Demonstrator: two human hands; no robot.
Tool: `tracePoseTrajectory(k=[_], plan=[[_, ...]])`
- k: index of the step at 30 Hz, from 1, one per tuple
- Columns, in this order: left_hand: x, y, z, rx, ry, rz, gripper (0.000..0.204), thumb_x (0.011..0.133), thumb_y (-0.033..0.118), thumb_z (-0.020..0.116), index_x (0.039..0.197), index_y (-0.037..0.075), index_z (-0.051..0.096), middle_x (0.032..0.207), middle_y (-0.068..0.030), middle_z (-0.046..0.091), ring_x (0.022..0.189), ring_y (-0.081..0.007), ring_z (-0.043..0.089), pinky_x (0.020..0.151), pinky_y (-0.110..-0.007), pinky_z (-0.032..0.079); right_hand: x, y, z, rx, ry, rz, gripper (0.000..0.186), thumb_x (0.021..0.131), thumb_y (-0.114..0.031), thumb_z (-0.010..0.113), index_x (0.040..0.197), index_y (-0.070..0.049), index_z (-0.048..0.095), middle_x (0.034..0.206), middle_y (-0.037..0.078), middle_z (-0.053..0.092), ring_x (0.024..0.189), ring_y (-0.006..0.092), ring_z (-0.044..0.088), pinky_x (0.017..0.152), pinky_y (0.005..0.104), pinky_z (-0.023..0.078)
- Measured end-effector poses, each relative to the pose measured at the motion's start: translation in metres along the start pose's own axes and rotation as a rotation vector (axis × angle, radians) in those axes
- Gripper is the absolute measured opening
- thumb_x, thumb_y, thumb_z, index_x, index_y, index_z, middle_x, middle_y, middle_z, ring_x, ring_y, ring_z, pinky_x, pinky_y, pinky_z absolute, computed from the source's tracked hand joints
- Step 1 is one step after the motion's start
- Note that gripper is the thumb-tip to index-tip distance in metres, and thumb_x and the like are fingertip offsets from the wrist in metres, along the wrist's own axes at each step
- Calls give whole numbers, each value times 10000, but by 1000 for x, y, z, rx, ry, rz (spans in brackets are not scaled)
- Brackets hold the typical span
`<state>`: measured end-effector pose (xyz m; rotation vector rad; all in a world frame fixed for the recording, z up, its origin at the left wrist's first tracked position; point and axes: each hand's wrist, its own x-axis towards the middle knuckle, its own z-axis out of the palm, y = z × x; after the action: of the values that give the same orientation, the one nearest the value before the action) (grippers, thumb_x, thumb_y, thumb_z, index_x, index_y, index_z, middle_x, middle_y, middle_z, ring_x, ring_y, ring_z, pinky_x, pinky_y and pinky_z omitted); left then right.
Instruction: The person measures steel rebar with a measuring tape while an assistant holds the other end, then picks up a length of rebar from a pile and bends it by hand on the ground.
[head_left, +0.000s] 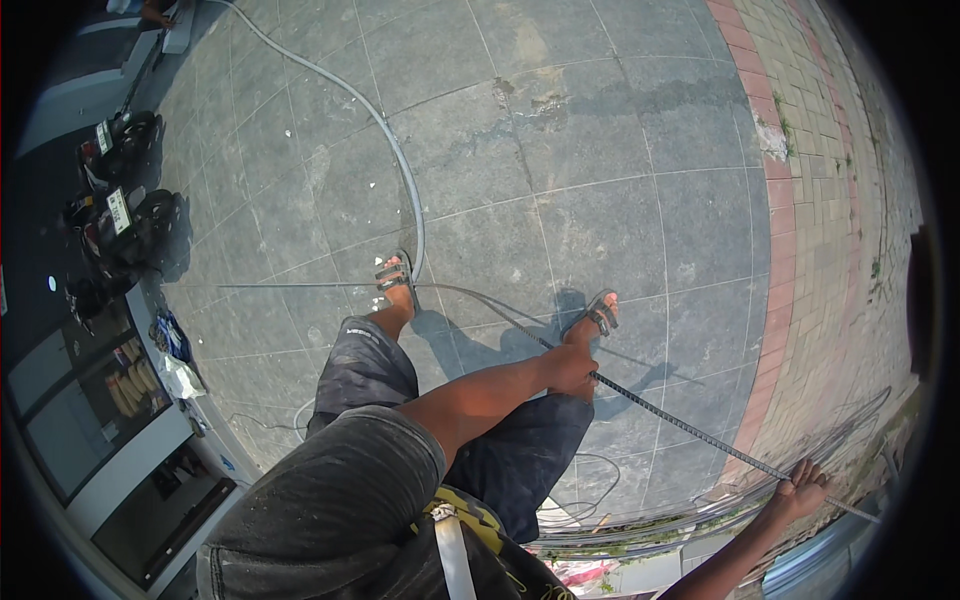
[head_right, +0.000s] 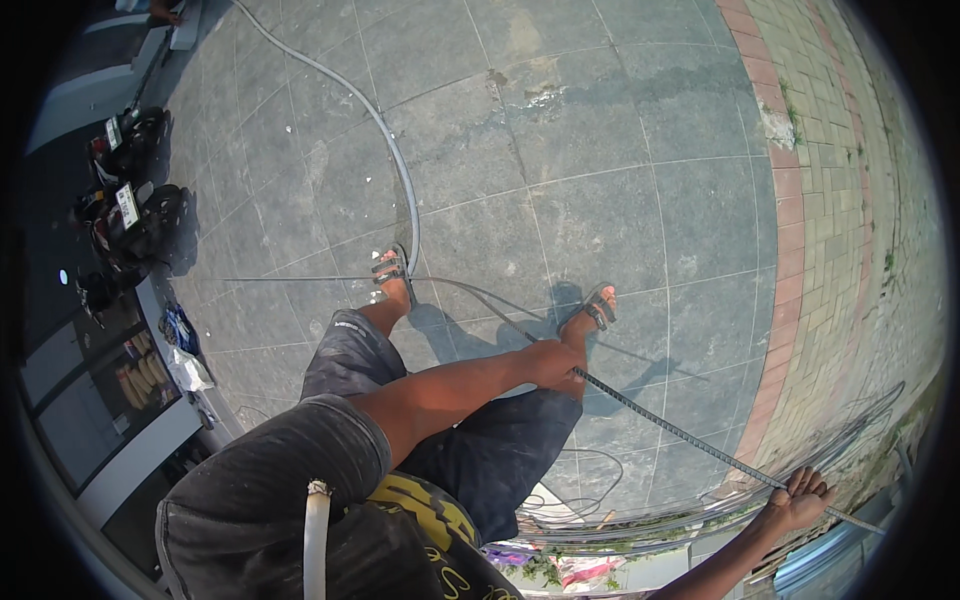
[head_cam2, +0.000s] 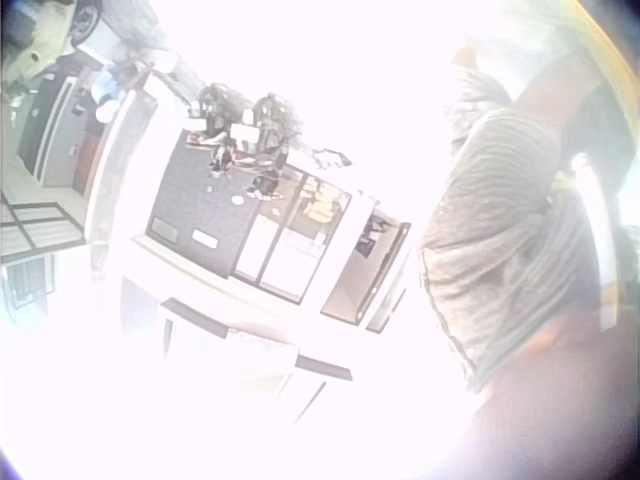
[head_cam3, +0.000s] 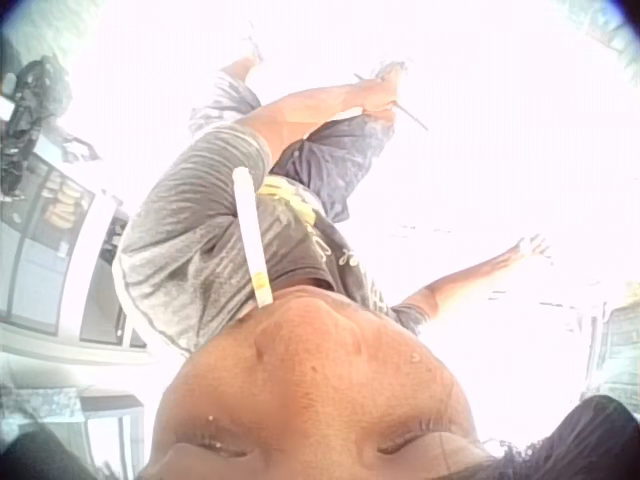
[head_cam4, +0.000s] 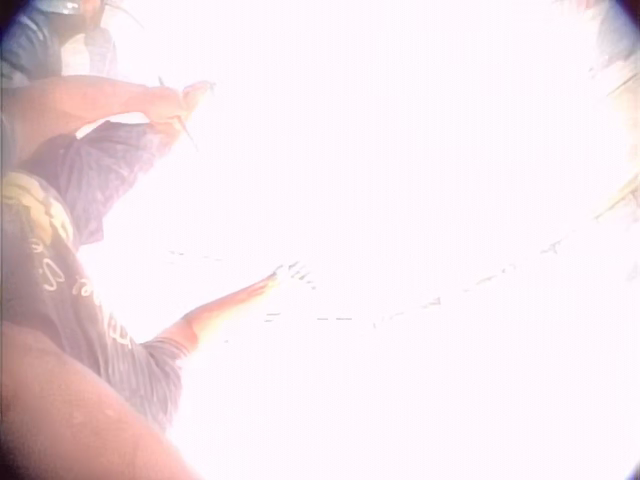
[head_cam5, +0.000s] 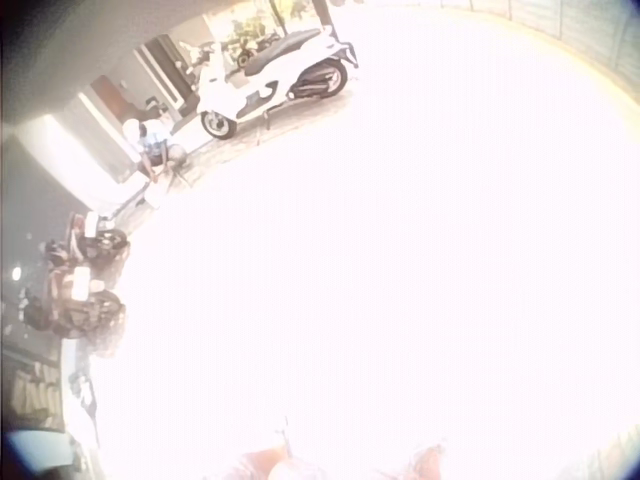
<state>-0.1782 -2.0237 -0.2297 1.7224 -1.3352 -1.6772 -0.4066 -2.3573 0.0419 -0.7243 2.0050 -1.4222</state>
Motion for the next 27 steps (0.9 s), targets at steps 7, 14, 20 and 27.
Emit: tracePoseTrajectory(k=[7,14,20,27], plan=[[-19,22,-16,-161,326,-23,121,811,115,575,888,23,553,879,-204,614,899,-390,581,752,-481,439,-54,-26,22,106,-216,6,396,963,-278,392,626,-149,229,529,-9,218,424,97,196,324,212,208],[-40,7,-28,-62,280,-40,230,800,58,523,1023,15,489,1008,-191,579,1014,-366,538,850,-453,421,-99,-57,27,156,-499,-16,260,939,-374,366,841,-177,227,778,16,238,648,165,248,514,328,192],[-53,-1,-19,-72,405,-88,126,825,54,497,934,17,447,876,-207,528,923,-411,514,763,-491,390,-131,-59,30,189,-755,41,301,919,-456,343,1026,-201,224,991,38,255,840,224,291,677,428,179],[-69,44,-13,-140,528,-90,158,842,68,501,969,5,433,896,-221,528,939,-430,516,751,-500,388,-138,-95,45,182,-916,0,482,895,-551,317,1241,-229,222,1240,64,275,1063,292,343,866,544,163]])
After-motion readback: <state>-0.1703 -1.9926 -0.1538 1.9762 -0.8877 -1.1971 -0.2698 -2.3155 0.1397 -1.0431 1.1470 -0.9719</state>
